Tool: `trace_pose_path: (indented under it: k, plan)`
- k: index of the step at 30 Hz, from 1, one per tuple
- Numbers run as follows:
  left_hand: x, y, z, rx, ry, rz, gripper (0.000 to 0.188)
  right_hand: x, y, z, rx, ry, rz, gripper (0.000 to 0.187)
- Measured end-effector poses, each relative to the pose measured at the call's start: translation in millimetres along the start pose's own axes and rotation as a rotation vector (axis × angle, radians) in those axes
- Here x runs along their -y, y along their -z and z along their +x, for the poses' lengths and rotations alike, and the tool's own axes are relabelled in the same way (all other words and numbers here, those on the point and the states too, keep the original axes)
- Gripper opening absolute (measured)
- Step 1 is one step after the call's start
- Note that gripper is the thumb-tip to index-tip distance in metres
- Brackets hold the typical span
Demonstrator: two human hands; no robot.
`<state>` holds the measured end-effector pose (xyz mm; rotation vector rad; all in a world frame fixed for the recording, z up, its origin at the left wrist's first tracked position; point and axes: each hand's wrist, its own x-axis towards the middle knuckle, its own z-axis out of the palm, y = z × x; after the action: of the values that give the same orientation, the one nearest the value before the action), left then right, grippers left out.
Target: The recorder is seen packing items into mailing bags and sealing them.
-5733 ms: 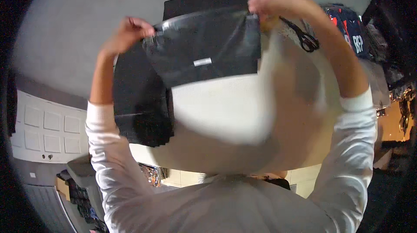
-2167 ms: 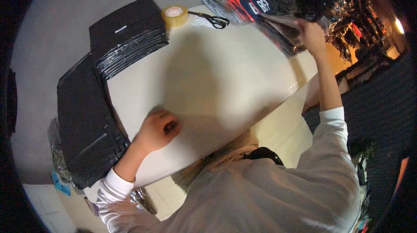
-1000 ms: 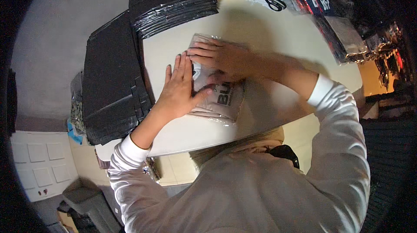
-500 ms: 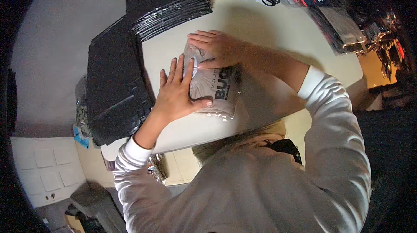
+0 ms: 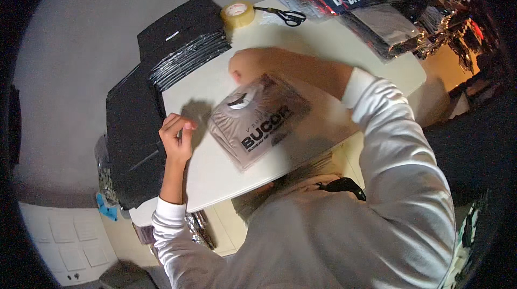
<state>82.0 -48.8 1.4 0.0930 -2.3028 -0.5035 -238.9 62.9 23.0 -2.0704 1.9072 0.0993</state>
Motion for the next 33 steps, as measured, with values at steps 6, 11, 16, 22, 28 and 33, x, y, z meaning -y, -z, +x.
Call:
trace_pose_path:
  k: [6, 11, 16, 22, 28, 33]
  plan:
    - [-8, -10, 5, 0.091, 0.15, -0.167, 0.019, -28, -29, -93, -0.389, -0.068, 0.414, 0.03]
    - [-25, -11, -1, 0.332, 0.04, -0.278, 0.02, 0, -40, -115, -0.359, -0.208, 0.208, 0.03]
    - [-32, -15, 4, 0.341, -0.047, -0.313, 0.025, -56, -42, -176, -0.239, -0.432, 0.399, 0.038]
    - [-32, 4, 4, 0.262, -0.018, -0.227, 0.029, -77, -33, -241, -0.114, -1.053, -0.11, 0.048]
    - [-23, 16, 5, 0.168, 0.076, -0.04, 0.043, -50, -47, -185, -0.652, -0.665, -0.274, 0.063]
    - [-7, 45, 15, -0.034, 0.063, 0.25, 0.028, -135, -113, -206, -0.439, -1.062, -0.131, 0.08]
